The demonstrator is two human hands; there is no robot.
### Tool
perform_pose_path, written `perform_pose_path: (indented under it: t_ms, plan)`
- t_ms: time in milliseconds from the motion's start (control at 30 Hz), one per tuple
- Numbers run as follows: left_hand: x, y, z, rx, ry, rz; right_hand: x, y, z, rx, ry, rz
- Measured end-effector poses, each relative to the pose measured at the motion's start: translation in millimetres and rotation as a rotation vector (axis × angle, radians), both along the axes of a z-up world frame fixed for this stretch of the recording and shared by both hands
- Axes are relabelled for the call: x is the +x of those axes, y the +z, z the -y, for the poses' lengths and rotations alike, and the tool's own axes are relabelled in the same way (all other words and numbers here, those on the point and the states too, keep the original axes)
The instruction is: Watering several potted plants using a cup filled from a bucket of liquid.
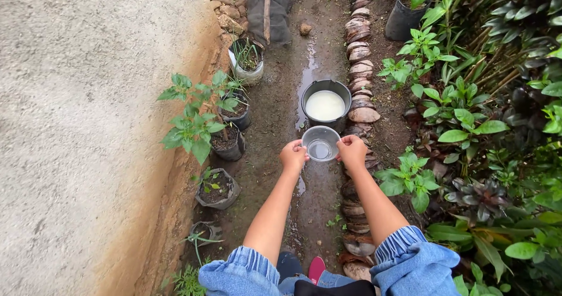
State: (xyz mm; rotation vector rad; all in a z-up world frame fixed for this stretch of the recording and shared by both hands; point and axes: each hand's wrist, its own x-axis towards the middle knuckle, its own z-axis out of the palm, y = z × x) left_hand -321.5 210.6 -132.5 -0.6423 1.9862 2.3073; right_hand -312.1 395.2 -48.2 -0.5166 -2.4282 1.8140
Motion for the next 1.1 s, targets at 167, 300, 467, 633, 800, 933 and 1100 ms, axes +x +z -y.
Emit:
perform_pose_path:
  t_ms: [167,300,467,633,800,933,1100]
  plan:
    - [-47.5,-6.5,-3.9,-0.023,-0.018,0.004,-49.7,-20.9,-6.2,-0.011,-0.016,0.023]
    - [-93.4,-16.9,2.8,-0.005,-0.051,-0.014,-89.2,-21.5,0.4,0.003,-0.041,0.056]
    - [-157.5,-15.0,15.6,-0.002,-0.095,-0.002,-152.2,-30.6,11.3,0.023,-0.077,0.077]
    - [-223.3,-31.6,31.8,0.016,-0.146,-0.021,-213.3,-63.4,23.2,-0.001,-0.091,0.077]
    - [-269.4,-53.1,31.2,-0.097,-0.171,0.031,-254.1,-101.0,25.1,-0.027,-0.161,0.134]
    - [-301.5,-99.9,21.8,-0.120,-0.167,0.046,-286.7,-133.5,17.6,-0.043,-0.145,0.155]
    - [-334.9,-155.5,3.6,-0.124,-0.151,0.073,-323.8,-170.8,3.2,-0.038,-0.151,0.228]
